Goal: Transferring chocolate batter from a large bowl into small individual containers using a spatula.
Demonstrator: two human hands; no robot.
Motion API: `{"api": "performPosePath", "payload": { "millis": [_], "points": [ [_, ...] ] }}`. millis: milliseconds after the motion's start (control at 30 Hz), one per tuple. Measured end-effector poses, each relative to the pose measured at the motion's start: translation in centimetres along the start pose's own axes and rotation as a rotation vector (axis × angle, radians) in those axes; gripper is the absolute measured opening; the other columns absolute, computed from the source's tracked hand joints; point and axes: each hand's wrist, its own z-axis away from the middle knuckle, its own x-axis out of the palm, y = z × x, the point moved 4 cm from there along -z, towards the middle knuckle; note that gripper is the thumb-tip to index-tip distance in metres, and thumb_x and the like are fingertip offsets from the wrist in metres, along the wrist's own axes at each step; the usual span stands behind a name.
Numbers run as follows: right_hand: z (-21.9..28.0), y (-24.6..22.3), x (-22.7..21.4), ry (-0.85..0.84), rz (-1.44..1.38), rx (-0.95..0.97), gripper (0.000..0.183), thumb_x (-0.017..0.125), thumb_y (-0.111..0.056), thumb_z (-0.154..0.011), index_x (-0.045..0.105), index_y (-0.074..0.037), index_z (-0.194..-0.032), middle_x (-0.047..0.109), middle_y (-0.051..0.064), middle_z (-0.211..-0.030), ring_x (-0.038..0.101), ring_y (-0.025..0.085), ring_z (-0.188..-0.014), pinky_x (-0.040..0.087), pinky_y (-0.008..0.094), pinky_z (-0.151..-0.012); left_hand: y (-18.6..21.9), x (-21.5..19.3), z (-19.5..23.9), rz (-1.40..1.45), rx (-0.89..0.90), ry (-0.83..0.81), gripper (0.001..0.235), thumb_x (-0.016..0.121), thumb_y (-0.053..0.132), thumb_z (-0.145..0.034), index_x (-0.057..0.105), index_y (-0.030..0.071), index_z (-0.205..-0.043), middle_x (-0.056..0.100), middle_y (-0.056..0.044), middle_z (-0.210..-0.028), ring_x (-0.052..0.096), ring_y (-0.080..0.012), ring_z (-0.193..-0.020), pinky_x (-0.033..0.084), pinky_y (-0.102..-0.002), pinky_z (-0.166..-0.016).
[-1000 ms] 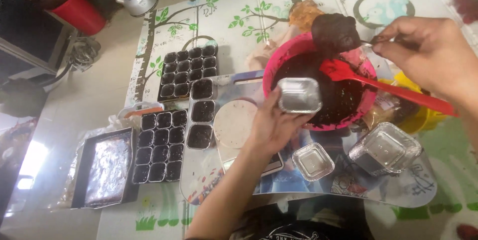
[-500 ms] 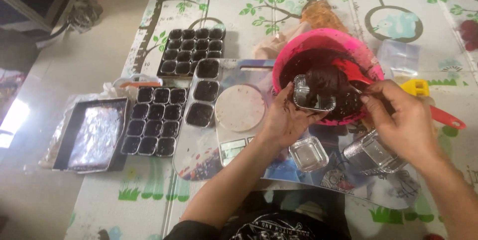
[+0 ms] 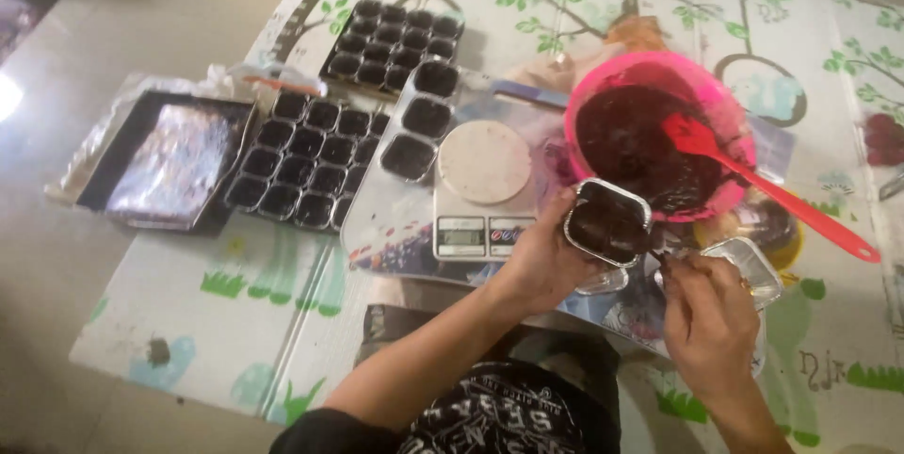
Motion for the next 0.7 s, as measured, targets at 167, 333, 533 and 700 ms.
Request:
{"api": "performPosePath", "payload": {
  "millis": [167, 333, 533, 700],
  "points": [
    [1.4, 1.0, 0.1, -0.053, 0.038, -0.043, 0.029, 0.067, 0.018, -0.084, 0.076, 0.006, -0.109, 0.063, 0.016, -0.113, 0.050, 0.024, -0.086, 0.039, 0.034, -0.073, 0.1, 0.0, 1.2, 0.017, 0.030, -0.087, 0.035, 0.043, 0.031, -0.113, 0.048, 0.011, -0.141, 0.056, -0.014, -0.135, 0.060, -0.0264, -0.116, 0.054, -0.044, -0.091],
    [1.4, 1.0, -1.0, -0.099, 0.002, 0.002, 0.023, 0.069, 0.016, -0.090, 0.073, 0.008, -0.111, 0.064, 0.019, -0.114, 0.054, 0.022, -0.081, 0.044, 0.032, -0.071, -0.5, -0.8, 1.8, -0.018, -0.034, 0.017, 0.047, 0.045, 0.037, -0.108, 0.041, 0.011, -0.146, 0.048, -0.019, -0.149, 0.055, -0.0324, -0.125, 0.052, -0.049, -0.096],
    [1.5, 0.8, -0.8, -0.158, -0.092, 0.051, 0.025, 0.066, 0.016, -0.091, 0.071, 0.010, -0.115, 0.064, 0.021, -0.117, 0.054, 0.018, -0.071, 0.044, 0.028, -0.062, 0.2, -0.4, 2.9, -0.522, 0.096, -0.046, 0.051, 0.057, 0.014, -0.095, 0.043, 0.007, -0.143, 0.051, -0.016, -0.142, 0.058, -0.0285, -0.122, 0.055, -0.044, -0.100],
    [1.5, 0.9, -0.8, -0.280, -0.163, 0.054, 0.027, 0.065, 0.014, -0.087, 0.071, 0.006, -0.112, 0.067, 0.014, -0.108, 0.055, 0.016, -0.070, 0.044, 0.026, -0.061, 0.0, -2.0, 3.9, -0.906, 0.070, 0.023, 0.084, 0.072, -0.010, -0.072, 0.033, -0.005, -0.146, 0.057, -0.024, -0.133, 0.065, -0.0334, -0.111, 0.064, -0.042, -0.088]
  ]
}}
